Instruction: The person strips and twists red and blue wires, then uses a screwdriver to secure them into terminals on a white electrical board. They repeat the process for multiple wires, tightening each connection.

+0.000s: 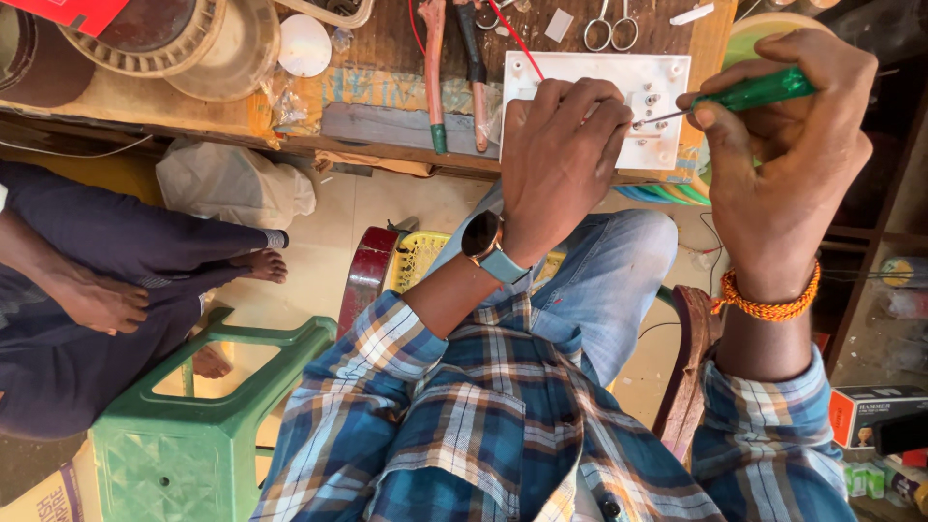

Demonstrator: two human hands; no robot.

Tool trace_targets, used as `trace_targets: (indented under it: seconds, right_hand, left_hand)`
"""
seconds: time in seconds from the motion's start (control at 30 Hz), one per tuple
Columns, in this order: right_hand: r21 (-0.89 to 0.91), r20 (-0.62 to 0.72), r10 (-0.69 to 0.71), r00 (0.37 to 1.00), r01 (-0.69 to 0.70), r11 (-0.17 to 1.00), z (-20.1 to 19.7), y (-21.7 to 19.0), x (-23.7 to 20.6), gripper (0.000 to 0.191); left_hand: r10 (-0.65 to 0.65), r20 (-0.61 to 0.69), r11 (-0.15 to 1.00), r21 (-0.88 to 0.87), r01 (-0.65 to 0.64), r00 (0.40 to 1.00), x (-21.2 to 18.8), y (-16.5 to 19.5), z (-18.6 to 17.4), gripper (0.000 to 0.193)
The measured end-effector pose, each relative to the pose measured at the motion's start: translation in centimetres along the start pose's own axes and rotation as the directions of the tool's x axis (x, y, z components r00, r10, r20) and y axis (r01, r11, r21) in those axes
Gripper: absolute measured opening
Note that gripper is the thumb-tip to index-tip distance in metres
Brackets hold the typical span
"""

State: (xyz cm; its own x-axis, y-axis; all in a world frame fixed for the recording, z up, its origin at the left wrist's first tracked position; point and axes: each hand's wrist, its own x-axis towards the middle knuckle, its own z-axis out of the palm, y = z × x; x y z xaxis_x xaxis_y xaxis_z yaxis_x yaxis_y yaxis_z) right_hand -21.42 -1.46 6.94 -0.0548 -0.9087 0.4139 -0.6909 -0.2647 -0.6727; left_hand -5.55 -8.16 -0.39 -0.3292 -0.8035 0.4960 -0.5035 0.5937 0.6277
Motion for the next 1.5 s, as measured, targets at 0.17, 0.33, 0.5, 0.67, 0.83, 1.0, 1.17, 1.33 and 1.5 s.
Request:
trace_targets:
  seconds: [0.17, 0.33, 0.5, 0.67, 0.83, 1.0, 1.17, 1.33, 1.5]
  right_hand:
    - [0.006, 0.004, -0.043, 0.999, 0.043, 0.999, 0.2, -0.3, 0.4, 0.044]
    - [-0.078, 0.032, -0.068, 0.997, 0.071, 0.994, 0.2, -0.8, 0.6, 0.045]
    - [-0.109, 0.040, -0.055, 0.998, 0.059, 0.992, 0.5, -1.7, 1.2, 0.046]
    - [-0.090, 0.042, -0.096, 0.995, 0.099, 0.991, 0.1, -2.4, 2.0, 0.052]
    - [-0.208, 0.030, -0.026, 0.999, 0.032, 0.977, -1.1, -2.7, 2.0, 0.041]
    - [-0.265, -0.019, -0.074, 0.997, 0.067, 0.962, -1.0, -2.7, 1.8, 0.035]
    - [-0.219, 0.090, -0.146, 0.985, 0.162, 0.962, -1.2, -2.2, 2.3, 0.037]
    - [-0.101, 0.068, -0.088, 0.994, 0.094, 0.990, -0.9, -1.7, 1.9, 0.043]
    - [0.135, -0.107, 0.038, 0.994, -0.023, 0.991, -0.9, -0.8, 0.9, 0.039]
  left_hand:
    - [0.015, -0.015, 0.999, 0.041, -0.014, 1.000, 0.1, -0.1, -0.1, 0.009]
    - [0.007, 0.009, 0.998, 0.056, -0.008, 1.000, 0.0, -0.2, -0.2, 0.008]
    - [0.023, -0.013, 0.998, 0.057, -0.022, 1.000, 0.1, -0.2, -0.1, 0.009]
    - [0.017, -0.025, 0.998, 0.054, -0.016, 1.000, 0.0, -0.1, -0.1, 0.008]
    - [0.028, -0.027, 0.999, 0.037, -0.027, 0.999, 0.0, -0.2, -0.1, 0.008]
    - [-0.001, -0.009, 1.000, 0.000, 0.001, 1.000, 0.0, -0.1, 0.0, 0.007]
    - [-0.007, 0.003, 1.000, 0.024, 0.007, 1.000, 0.1, 0.0, -0.1, 0.007]
    - [-0.019, 0.012, 1.000, 0.021, 0.019, 1.000, 0.3, 0.2, -0.3, 0.007]
    - [-0.013, 0.016, 0.999, 0.031, 0.013, 1.000, 0.2, 0.2, -0.3, 0.007]
